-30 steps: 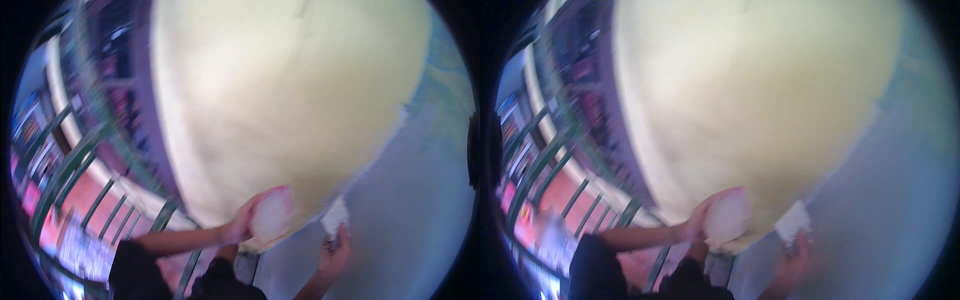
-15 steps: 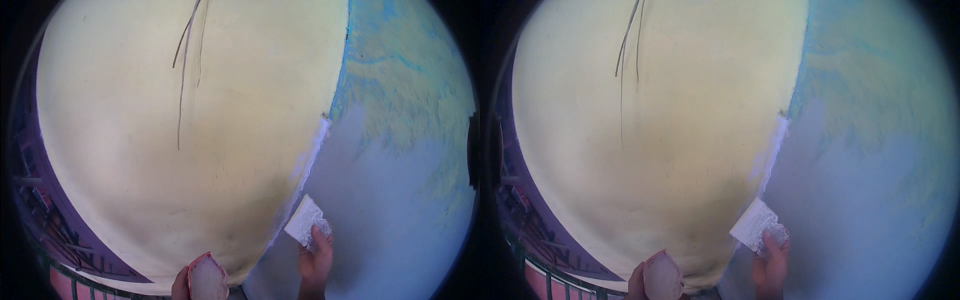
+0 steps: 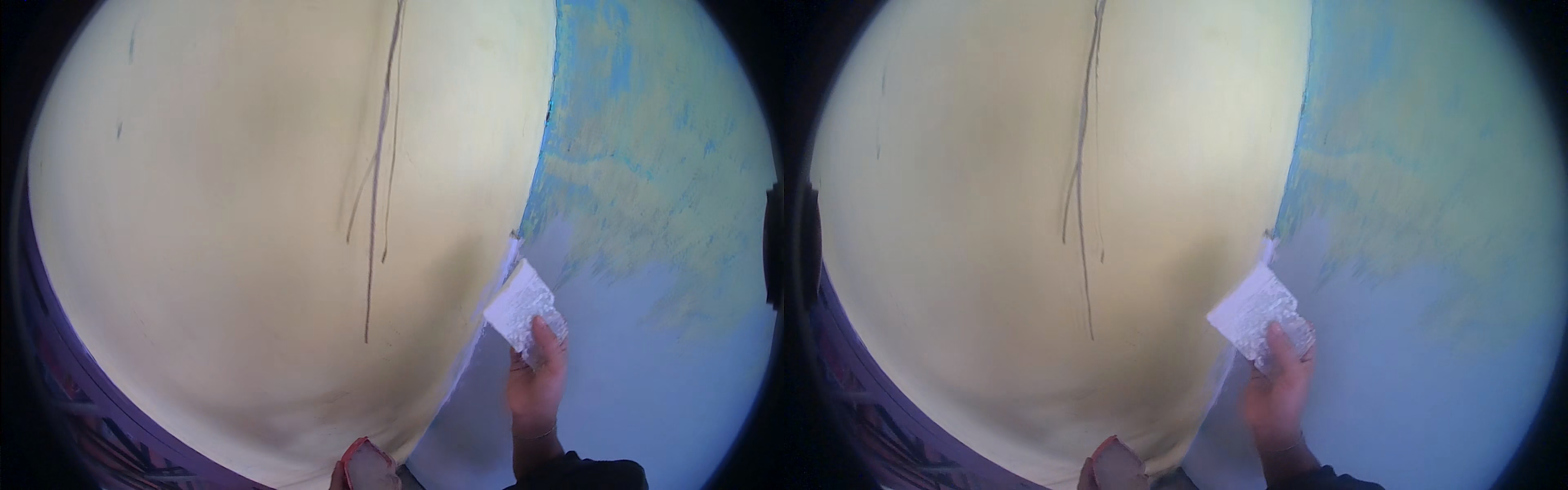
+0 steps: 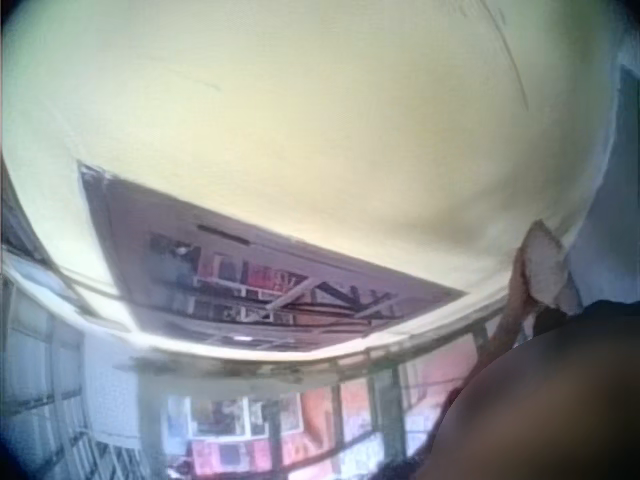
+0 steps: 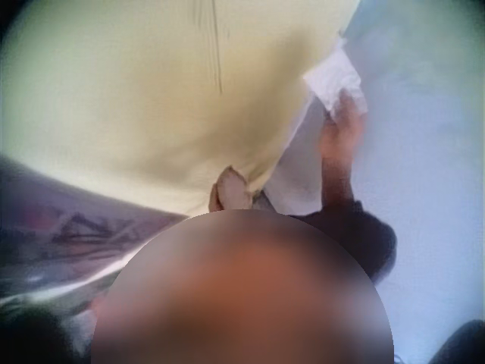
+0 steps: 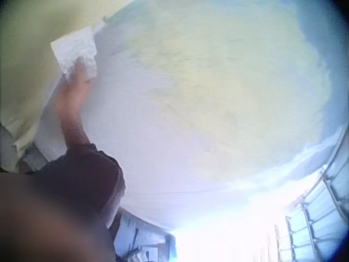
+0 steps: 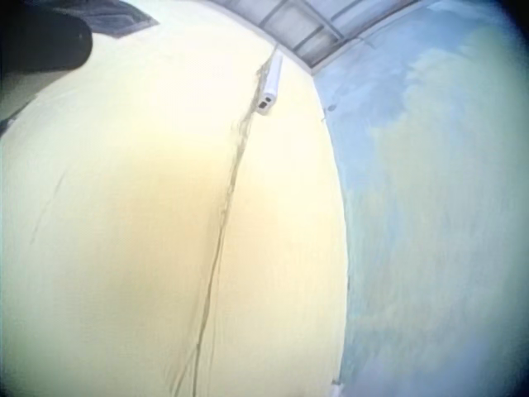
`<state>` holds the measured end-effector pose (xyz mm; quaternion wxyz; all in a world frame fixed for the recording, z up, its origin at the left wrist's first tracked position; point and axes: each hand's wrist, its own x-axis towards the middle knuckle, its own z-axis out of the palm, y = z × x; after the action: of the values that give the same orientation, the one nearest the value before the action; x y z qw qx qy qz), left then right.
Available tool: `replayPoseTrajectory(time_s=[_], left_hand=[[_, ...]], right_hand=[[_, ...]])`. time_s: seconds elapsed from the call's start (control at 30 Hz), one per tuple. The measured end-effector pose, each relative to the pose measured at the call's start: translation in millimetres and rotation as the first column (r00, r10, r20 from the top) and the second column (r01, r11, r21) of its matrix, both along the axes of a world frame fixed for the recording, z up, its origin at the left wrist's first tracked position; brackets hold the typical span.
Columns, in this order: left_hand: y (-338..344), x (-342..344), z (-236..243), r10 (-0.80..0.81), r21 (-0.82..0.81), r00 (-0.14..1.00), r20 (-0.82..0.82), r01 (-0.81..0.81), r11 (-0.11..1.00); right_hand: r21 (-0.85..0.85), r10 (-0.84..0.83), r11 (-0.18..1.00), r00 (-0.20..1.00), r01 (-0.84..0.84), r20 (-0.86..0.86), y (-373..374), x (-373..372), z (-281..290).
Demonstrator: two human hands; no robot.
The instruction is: The person applies a white compound to a vertical wall using a small putty knife. They repeatedly scoop compound from a container and spread it along a vertical seam between a yellow and a blue-painted section of the wall.
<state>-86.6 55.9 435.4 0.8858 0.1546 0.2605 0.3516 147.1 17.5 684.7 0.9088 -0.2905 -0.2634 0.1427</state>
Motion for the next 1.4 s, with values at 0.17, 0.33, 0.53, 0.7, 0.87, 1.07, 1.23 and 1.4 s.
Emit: replayPoseTrajectory(time_s=[0.17,0.33,0.53,0.7,0.87,1.07,1.23,1.4], left_hand=[[24,-12,-16,-0.145,0.055,0.984,0.108,0.139,0.989],[48,80,-56,-0.151,0.018,0.985,0.081,0.150,0.989],[42,66,-68,-0.107,-0.050,0.954,0.282,0.126,0.991],[50,67,-79,-0.107,-0.109,0.972,0.210,0.132,0.985],[55,47,-95,-0.280,0.061,0.896,0.344,0.276,0.959],[54,41,-115,-0.357,0.081,0.899,0.254,0.348,0.934],[46,33,-117,-0.198,-0.143,0.959,0.203,0.229,0.963],[38,37,-101,-0.118,-0.205,0.982,0.148,0.147,0.968]], right_hand=[[0.027,-0.116,0.993,0.993,0.115,0.038,-11,-37,41],[-0.076,-0.268,0.961,0.963,0.267,-0.002,16,92,54],[-0.158,-0.428,0.876,0.886,0.455,0.179,14,126,77],[-0.042,-0.604,0.737,0.685,0.675,0.406,36,157,54],[-0.022,-0.652,0.644,0.564,0.765,0.507,53,162,36],[-0.096,-0.653,0.566,0.516,0.819,0.554,67,166,36],[-0.119,-0.641,0.563,0.523,0.818,0.562,79,176,30],[-0.107,-0.651,0.447,0.405,0.888,0.642,91,181,22]])
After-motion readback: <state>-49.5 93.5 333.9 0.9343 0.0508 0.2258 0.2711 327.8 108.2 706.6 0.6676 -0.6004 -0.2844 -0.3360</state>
